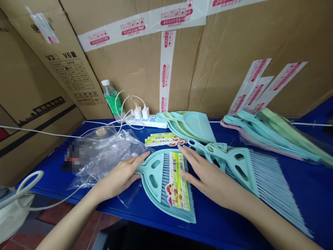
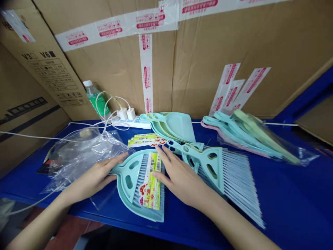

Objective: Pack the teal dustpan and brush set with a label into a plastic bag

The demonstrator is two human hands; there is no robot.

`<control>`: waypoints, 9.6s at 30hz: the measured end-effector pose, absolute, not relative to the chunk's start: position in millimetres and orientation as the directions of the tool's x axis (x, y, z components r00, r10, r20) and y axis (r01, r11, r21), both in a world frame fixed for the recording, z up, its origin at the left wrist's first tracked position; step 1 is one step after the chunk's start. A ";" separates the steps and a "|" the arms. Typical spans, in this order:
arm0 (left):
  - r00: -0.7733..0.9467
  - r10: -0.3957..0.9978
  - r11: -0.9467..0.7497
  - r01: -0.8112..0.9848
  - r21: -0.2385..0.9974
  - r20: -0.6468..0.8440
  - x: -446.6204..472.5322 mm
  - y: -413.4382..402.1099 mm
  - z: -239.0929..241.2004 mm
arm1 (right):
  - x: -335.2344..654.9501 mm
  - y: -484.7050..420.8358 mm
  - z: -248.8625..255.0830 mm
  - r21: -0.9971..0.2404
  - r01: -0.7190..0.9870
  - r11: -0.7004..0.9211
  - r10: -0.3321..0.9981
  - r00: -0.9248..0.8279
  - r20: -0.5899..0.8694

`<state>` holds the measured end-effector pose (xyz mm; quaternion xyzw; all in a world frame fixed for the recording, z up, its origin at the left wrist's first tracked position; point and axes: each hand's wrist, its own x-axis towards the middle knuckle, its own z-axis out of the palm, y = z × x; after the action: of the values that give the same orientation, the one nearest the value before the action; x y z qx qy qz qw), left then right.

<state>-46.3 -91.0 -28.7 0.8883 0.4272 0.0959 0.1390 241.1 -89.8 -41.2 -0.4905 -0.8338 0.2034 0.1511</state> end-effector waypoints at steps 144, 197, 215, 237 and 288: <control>0.053 0.981 -0.134 0.883 0.450 0.186 -84.7 -76.3 -13.7 | 231.5 -89.1 -50.9 -0.966 0.229 -0.121 0.828 -0.513 -0.225; 0.020 1.000 -0.021 0.998 -0.058 -0.015 -45.3 -57.1 -8.9 | 230.2 -74.3 -69.5 -0.088 0.803 0.589 0.760 -0.514 0.397; 0.276 0.940 -0.327 0.897 0.298 0.201 -44.1 -53.2 -19.5 | 229.0 -81.8 -61.7 -0.270 0.811 0.519 0.848 -0.450 0.280; 0.241 0.970 -0.241 0.964 0.108 0.010 -29.2 -47.9 -21.8 | 226.2 -89.6 -60.7 -0.089 0.753 0.652 0.738 -0.604 0.300; 0.308 0.951 -0.304 0.949 0.082 -0.032 -31.7 -52.7 -24.8 | 189.5 -123.0 -72.4 0.089 0.334 0.938 0.257 -0.845 0.469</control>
<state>-31.7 -52.7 -24.8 0.8075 0.5883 0.0113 0.0424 189.5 -123.0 -72.4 -0.1545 -0.9568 -0.0837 0.2317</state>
